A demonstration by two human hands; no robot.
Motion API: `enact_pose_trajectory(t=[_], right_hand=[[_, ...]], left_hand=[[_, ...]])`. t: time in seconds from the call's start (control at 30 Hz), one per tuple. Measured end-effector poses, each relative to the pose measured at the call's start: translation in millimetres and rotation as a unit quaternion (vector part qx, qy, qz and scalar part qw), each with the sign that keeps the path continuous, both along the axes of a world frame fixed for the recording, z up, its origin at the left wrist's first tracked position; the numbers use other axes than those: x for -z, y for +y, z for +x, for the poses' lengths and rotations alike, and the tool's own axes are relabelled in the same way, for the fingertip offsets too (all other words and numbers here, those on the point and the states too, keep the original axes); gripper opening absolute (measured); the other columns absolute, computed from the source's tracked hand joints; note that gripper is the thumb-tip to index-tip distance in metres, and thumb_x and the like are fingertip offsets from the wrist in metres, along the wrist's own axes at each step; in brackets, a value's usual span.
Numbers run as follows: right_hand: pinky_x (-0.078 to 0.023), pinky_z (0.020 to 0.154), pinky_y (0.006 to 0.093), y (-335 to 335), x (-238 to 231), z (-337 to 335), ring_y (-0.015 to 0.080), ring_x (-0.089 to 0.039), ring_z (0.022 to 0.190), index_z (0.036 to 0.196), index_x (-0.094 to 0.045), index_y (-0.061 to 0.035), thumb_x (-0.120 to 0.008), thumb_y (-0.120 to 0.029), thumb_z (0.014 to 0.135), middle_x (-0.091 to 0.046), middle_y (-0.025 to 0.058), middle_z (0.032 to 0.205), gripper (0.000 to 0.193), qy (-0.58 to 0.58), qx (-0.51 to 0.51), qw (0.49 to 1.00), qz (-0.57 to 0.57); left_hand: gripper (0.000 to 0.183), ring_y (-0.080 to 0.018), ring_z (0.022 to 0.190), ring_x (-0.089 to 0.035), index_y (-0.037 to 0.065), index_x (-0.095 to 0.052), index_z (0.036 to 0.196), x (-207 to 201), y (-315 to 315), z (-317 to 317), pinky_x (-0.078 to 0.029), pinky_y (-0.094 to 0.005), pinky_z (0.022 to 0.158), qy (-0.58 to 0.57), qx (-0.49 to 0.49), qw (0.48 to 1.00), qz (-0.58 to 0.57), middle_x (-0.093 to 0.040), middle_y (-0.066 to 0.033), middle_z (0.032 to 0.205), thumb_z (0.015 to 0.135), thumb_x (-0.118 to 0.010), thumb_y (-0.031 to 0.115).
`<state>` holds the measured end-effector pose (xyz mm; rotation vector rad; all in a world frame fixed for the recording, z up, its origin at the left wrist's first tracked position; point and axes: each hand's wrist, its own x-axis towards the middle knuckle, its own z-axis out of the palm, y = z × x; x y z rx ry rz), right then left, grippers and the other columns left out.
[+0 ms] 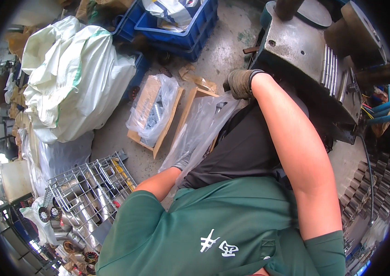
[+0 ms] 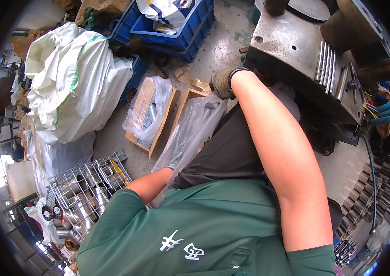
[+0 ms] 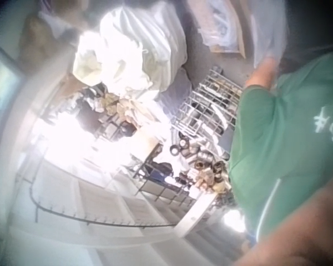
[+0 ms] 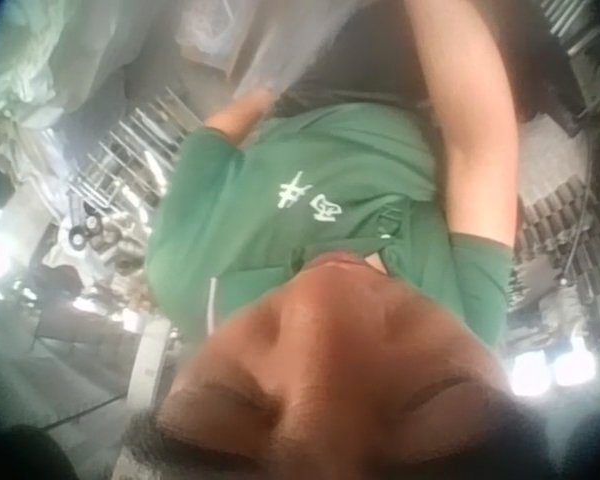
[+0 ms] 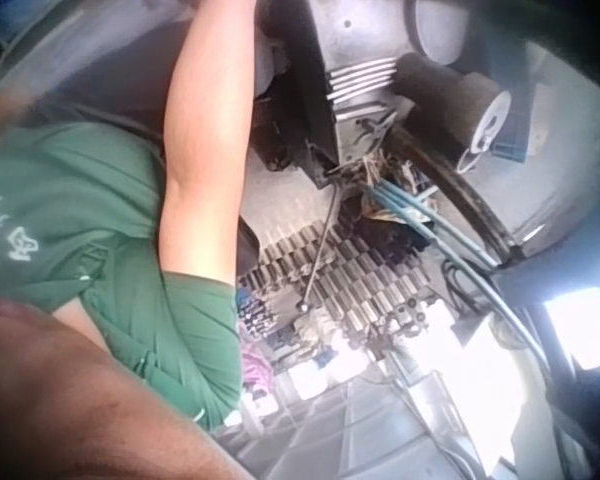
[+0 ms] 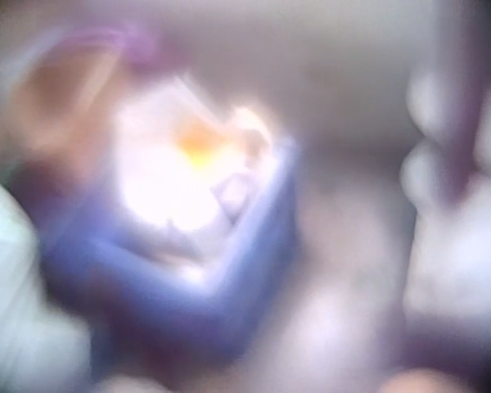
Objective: The person assembles metal components by inserting threaded rods into cylinders using a press, then removes small metal cylinders from plastic bags to place them into a box, and finally prepares a cardboard box for packing.
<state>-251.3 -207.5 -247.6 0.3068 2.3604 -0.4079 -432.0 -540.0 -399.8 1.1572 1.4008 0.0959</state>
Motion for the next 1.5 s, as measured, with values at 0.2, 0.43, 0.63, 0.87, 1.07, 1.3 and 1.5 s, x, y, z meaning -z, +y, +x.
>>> enact_pose_trajectory(t=[0.2, 0.43, 0.63, 0.87, 1.07, 1.3, 1.5], right_hand=[[-0.057, 0.084, 0.0436, -7, -24, -14, 0.0341, -0.073, 0.094, 0.105, -0.078, -0.0047, -0.076, -0.007, 0.070, -0.076, 0.0182, 0.105, 0.035, -0.015, -0.002, 1.000, 0.013], [-0.057, 0.085, 0.0437, 0, -1, -5, 0.0353, -0.072, 0.092, 0.101, -0.079, -0.0054, -0.077, -0.008, 0.066, -0.076, 0.0182, 0.102, 0.036, 0.007, -0.009, 1.000, 0.002], [-0.057, 0.083, 0.0440, -2, -10, -5, 0.0362, -0.072, 0.090, 0.098, -0.079, -0.0050, -0.078, -0.010, 0.062, -0.076, 0.0187, 0.098, 0.036, 0.022, 0.032, 0.999, -0.016], [-0.056, 0.081, 0.0429, -3, -6, -8, 0.0351, -0.070, 0.090, 0.111, -0.074, -0.0090, -0.072, -0.005, 0.064, -0.075, 0.0166, 0.098, 0.047, -0.020, -0.009, 1.000, 0.018], [-0.055, 0.079, 0.0434, -1, -6, -10, 0.0351, -0.070, 0.088, 0.109, -0.074, -0.0091, -0.075, -0.007, 0.064, -0.075, 0.0172, 0.096, 0.046, -0.023, -0.059, 0.997, 0.033], [-0.056, 0.077, 0.0441, -5, -14, -11, 0.0347, -0.071, 0.084, 0.101, -0.076, -0.0061, -0.076, -0.007, 0.063, -0.075, 0.0181, 0.094, 0.037, -0.003, -0.002, 1.000, 0.010], [-0.057, 0.080, 0.0434, -5, -14, -12, 0.0340, -0.073, 0.086, 0.094, -0.080, -0.0046, -0.076, -0.009, 0.067, -0.076, 0.0183, 0.094, 0.027, 0.005, 0.019, 1.000, 0.001]], left_hand=[[0.038, -0.0307, 0.113, -0.060, 0.010, -0.064, 0.129, -17, -4, 1, -0.046, -0.0397, 0.095, 0.021, 0.022, 0.999, 0.031, -0.065, -0.0133, 0.126, 0.099, -0.057, 0.033], [0.042, -0.0321, 0.123, -0.058, 0.009, -0.062, 0.135, -28, 57, 17, -0.045, -0.0396, 0.102, 0.147, 0.054, 0.941, 0.299, -0.064, -0.0145, 0.136, 0.099, -0.057, 0.032], [0.043, -0.0302, 0.119, -0.061, 0.008, -0.064, 0.130, 3, 37, -1, -0.046, -0.0383, 0.101, 0.048, 0.032, 0.993, 0.101, -0.067, -0.0132, 0.130, 0.095, -0.065, 0.032], [0.040, -0.0289, 0.120, -0.061, 0.008, -0.064, 0.129, -2, 21, -11, -0.046, -0.0380, 0.103, 0.009, 0.070, 0.996, -0.059, -0.067, -0.0117, 0.130, 0.094, -0.066, 0.028], [0.039, -0.0277, 0.120, -0.061, 0.008, -0.065, 0.129, -1, 22, -6, -0.046, -0.0377, 0.104, -0.011, 0.062, 0.996, -0.062, -0.066, -0.0105, 0.130, 0.094, -0.068, 0.025], [0.037, -0.0263, 0.120, -0.062, 0.008, -0.065, 0.128, 11, 35, 7, -0.047, -0.0373, 0.105, -0.003, 0.016, 1.000, 0.016, -0.066, -0.0090, 0.130, 0.093, -0.069, 0.021], [0.035, -0.0252, 0.120, -0.062, 0.009, -0.065, 0.127, 10, 39, 7, -0.047, -0.0371, 0.106, 0.032, 0.019, 0.998, 0.059, -0.066, -0.0077, 0.129, 0.093, -0.070, 0.017]])
